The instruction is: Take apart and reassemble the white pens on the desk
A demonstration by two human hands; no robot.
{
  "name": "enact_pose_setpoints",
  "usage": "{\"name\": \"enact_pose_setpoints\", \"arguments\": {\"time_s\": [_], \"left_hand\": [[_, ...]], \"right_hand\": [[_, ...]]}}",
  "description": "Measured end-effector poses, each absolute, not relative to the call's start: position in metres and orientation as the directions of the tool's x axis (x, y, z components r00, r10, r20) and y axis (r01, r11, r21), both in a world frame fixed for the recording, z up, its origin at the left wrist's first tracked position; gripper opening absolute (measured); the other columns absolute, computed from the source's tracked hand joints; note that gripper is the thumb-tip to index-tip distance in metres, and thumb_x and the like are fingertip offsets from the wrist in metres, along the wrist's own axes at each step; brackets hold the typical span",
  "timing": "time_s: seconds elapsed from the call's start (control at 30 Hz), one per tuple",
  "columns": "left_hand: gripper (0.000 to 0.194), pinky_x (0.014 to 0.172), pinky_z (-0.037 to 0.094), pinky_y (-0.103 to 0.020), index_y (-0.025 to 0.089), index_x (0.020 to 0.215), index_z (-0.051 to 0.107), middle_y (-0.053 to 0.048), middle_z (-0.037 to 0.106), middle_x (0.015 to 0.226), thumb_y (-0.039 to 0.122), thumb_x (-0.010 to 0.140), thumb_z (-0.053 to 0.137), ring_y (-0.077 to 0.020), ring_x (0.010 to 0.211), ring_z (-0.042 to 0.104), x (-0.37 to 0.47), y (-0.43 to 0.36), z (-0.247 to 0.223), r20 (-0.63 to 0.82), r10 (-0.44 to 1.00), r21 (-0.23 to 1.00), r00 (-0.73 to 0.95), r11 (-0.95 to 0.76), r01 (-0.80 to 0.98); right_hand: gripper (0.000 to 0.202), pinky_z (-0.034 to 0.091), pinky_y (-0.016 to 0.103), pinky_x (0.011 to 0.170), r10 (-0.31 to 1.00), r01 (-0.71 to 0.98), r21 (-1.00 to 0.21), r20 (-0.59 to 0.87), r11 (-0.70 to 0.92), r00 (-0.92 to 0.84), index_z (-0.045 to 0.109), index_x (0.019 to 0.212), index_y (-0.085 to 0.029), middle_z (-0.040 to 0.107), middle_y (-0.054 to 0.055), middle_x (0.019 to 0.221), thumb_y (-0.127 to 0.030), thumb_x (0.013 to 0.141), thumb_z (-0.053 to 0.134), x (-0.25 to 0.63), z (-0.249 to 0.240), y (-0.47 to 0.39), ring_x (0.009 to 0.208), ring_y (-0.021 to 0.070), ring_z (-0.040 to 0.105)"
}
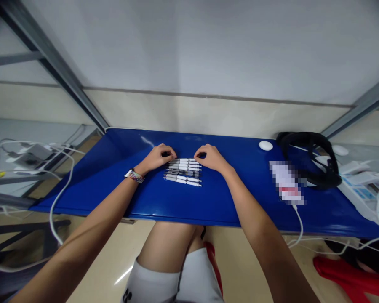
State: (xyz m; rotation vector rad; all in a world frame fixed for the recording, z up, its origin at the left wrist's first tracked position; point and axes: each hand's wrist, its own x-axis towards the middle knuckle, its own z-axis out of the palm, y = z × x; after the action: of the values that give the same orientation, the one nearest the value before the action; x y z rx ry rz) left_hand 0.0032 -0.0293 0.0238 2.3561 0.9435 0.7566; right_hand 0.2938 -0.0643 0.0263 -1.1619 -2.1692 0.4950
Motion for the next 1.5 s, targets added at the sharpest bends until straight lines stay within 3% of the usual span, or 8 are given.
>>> {"name": "enact_pose_setpoints", "arguments": {"time_s": [0.57,0.73,0.8,0.97,1.2,1.37,1.5], "left_hand": [[0.02,0.097,0.048,-0.042,0.024,0.085,0.077,-0.004,0.081,0.097,0.03,0.09,0.059,-0.0254,0.096,0.067,0.003,-0.03,0.024,0.266,0.79,0.641,0.552,-0.573,0.511],[0.022,0.099,0.048,-0.042,0.023,0.09,0.078,-0.004,0.081,0.102,0.034,0.095,0.059,-0.0254,0.099,0.069,0.002,-0.029,0.021,0.276,0.791,0.658,0.546,-0.57,0.492],[0.025,0.099,0.048,-0.041,0.024,0.095,0.078,-0.004,0.081,0.105,0.038,0.098,0.058,-0.0254,0.101,0.069,0.001,-0.029,0.021,0.278,0.787,0.664,0.551,-0.572,0.482],[0.035,0.103,0.046,-0.042,0.024,0.101,0.078,-0.004,0.08,0.102,0.047,0.102,0.053,-0.0258,0.102,0.069,0.0,-0.03,0.024,0.259,0.785,0.665,0.563,-0.568,0.485],[0.034,0.099,0.047,-0.042,0.024,0.098,0.078,-0.004,0.08,0.099,0.048,0.102,0.054,-0.026,0.099,0.068,0.0,-0.03,0.024,0.271,0.781,0.664,0.563,-0.575,0.477],[0.034,0.102,0.046,-0.041,0.025,0.098,0.079,-0.004,0.08,0.108,0.047,0.102,0.054,-0.0261,0.103,0.068,0.0,-0.028,0.021,0.27,0.776,0.651,0.57,-0.583,0.486],[0.034,0.101,0.046,-0.041,0.024,0.1,0.078,-0.004,0.08,0.102,0.048,0.102,0.054,-0.0259,0.1,0.068,0.001,-0.03,0.024,0.27,0.781,0.644,0.564,-0.581,0.497]], "right_hand": [[0.012,0.049,0.045,0.097,0.835,0.613,-0.567,0.361,0.549,-0.414,0.077,0.08,-0.026,0.078,0.004,0.092,-0.025,0.09,0.071,0.295,0.026,-0.063,0.095,0.0257,0.068],[0.014,0.047,0.036,0.078,0.834,0.633,-0.545,0.399,0.55,-0.381,0.072,0.074,-0.025,0.067,0.002,0.073,-0.024,0.088,0.071,0.277,0.037,-0.076,0.081,0.0228,0.063],[0.013,0.043,0.034,0.072,0.811,0.621,-0.521,0.373,0.585,-0.45,0.073,0.076,-0.024,0.061,0.001,0.066,-0.023,0.088,0.07,0.262,0.044,-0.087,0.074,0.0211,0.059],[0.013,0.04,0.032,0.072,0.717,0.551,-0.493,0.256,0.673,-0.648,0.073,0.077,-0.024,0.071,0.002,0.077,-0.025,0.09,0.072,0.231,0.052,-0.115,0.074,0.0188,0.062],[0.015,0.039,0.032,0.072,0.708,0.572,-0.468,0.189,0.674,-0.68,0.075,0.078,-0.024,0.075,0.002,0.082,-0.032,0.091,0.077,0.232,0.053,-0.12,0.077,0.0197,0.065],[0.017,0.034,0.031,0.066,0.67,0.533,-0.514,0.116,0.672,-0.733,0.077,0.078,-0.025,0.07,-0.001,0.073,-0.036,0.086,0.086,0.232,0.06,-0.122,0.07,0.0166,0.06],[0.024,0.033,0.032,0.066,0.685,0.562,-0.469,0.136,0.681,-0.716,0.073,0.074,-0.024,0.07,-0.001,0.075,-0.038,0.08,0.091,0.232,0.062,-0.123,0.071,0.0176,0.06]]}}
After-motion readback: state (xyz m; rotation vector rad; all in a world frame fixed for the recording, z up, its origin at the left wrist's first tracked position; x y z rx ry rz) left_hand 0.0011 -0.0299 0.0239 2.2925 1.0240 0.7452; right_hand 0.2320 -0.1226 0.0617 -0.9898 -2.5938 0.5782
